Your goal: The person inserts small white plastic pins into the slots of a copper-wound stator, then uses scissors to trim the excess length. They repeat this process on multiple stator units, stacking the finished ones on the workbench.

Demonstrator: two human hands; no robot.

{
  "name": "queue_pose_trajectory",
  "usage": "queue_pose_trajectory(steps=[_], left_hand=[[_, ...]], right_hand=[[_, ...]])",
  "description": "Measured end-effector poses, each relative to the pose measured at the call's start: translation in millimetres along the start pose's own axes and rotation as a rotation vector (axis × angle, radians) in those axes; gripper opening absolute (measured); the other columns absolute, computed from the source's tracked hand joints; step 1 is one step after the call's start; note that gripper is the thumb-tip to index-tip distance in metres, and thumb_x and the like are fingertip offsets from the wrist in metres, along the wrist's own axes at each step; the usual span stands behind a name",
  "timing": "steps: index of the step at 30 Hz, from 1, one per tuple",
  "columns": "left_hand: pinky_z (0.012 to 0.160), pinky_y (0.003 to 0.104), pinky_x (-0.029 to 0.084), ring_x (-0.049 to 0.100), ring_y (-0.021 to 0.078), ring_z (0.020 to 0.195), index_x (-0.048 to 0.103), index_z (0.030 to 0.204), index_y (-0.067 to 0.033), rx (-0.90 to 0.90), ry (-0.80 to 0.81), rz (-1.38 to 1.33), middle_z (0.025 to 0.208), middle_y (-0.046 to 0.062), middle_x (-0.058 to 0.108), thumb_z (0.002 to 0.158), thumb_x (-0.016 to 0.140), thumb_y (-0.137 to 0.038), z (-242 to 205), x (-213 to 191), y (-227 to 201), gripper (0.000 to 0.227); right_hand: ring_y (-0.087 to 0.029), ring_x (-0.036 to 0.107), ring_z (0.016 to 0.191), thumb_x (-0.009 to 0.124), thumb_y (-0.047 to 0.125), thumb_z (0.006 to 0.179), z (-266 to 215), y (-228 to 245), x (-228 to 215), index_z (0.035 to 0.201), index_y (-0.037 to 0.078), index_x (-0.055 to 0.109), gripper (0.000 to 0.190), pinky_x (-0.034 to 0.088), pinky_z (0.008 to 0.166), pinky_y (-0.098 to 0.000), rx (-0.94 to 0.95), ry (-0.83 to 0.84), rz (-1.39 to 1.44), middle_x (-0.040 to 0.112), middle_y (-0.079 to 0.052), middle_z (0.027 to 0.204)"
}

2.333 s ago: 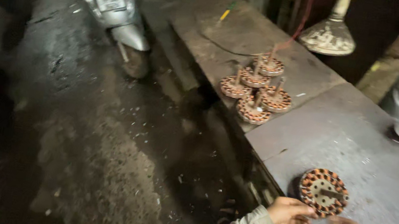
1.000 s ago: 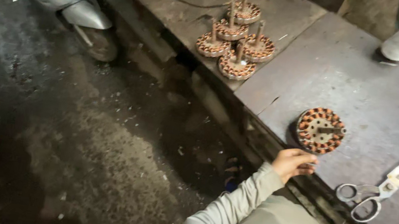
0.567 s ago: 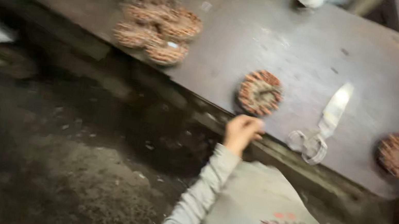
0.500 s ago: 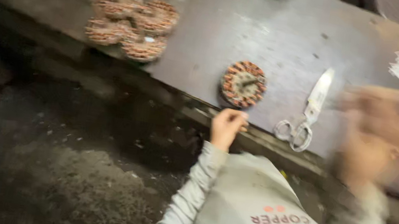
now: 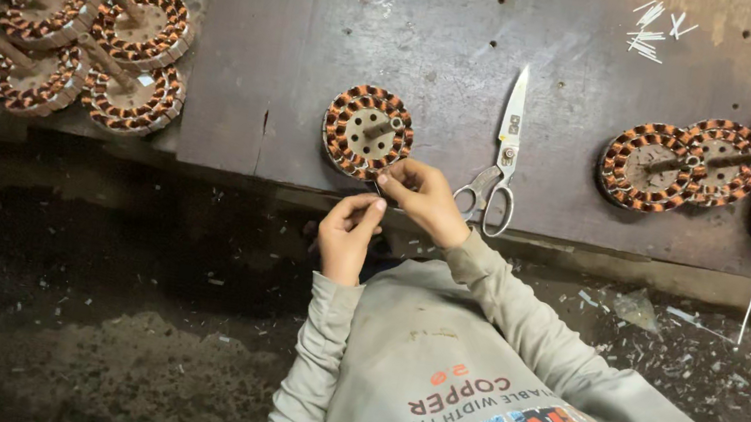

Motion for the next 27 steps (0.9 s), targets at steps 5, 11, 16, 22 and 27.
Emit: queue_pose_trajectory(steps=[5, 11, 16, 22, 27], left_hand=[[0.066, 0.022, 0.056, 0.068, 0.0073, 0.081, 0.073, 0.112, -0.0017, -0.08, 0.046, -0.1, 0.101, 0.003, 0.074, 0.093, 0.075, -0.014, 1.3, -2.7, -1.8, 0.022], [0.062, 0.025, 0.057, 0.07, 0.0118, 0.079, 0.069, 0.112, -0.0016, -0.237, -0.051, -0.218, 0.1, 0.006, 0.074, 0.098, 0.068, -0.024, 7.1, -10.0, -3.2, 0.027], [0.063, 0.024, 0.056, 0.07, 0.0116, 0.078, 0.072, 0.115, -0.0024, -0.046, -0.035, -0.013, 0.102, 0.008, 0.076, 0.1, 0.068, -0.021, 12.5, -2.2, -27.0, 0.024], [0.058, 0.028, 0.055, 0.069, 0.0152, 0.073, 0.072, 0.11, -0.0053, 0.381, -0.057, 0.56, 0.099, 0.008, 0.072, 0.095, 0.071, -0.008, -0.1, -5.1, -92.9, 0.015], [0.067, 0.038, 0.057, 0.07, 0.0277, 0.075, 0.072, 0.12, -0.0091, 0.562, 0.169, 0.747, 0.097, 0.012, 0.072, 0.096, 0.068, -0.009, 11.7, -2.3, -124.2, 0.024]], right_hand=[[-0.004, 0.052, 0.075, 0.066, 0.03, 0.1, -7.7, 3.0, 6.2, 0.101, 0.004, 0.07, 0.026, 0.043, 0.064, -0.022, 0.143, 0.034, 0.145, 0.064, 0.004, 0.086], [-0.005, 0.059, 0.077, 0.067, 0.031, 0.098, -5.8, 13.6, 11.6, 0.1, 0.005, 0.07, 0.027, 0.048, 0.068, -0.0226, 0.159, 0.038, 0.213, 0.069, 0.002, 0.089], [-0.007, 0.059, 0.076, 0.068, 0.03, 0.098, -6.8, 14.0, 10.5, 0.099, 0.005, 0.069, 0.025, 0.048, 0.067, -0.0234, 0.227, 0.007, 0.274, 0.066, 0.002, 0.086], [-0.005, 0.059, 0.073, 0.065, 0.031, 0.101, -9.3, 33.4, 19.2, 0.097, 0.003, 0.07, 0.029, 0.048, 0.065, -0.0231, 0.149, -0.186, -0.019, 0.068, 0.002, 0.081], [-0.01, 0.055, 0.063, 0.072, 0.018, 0.095, -1.1, 60.7, 37.0, 0.095, -0.003, 0.068, 0.021, 0.047, 0.058, -0.0301, 0.002, -0.314, -0.347, 0.065, -0.007, 0.07]])
Point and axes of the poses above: each hand's wrist, its own z-axis towards the middle knuckle, its own x-axis out of the palm, y = z × x, the point moved 3 cm from there along z, towards the middle knuckle
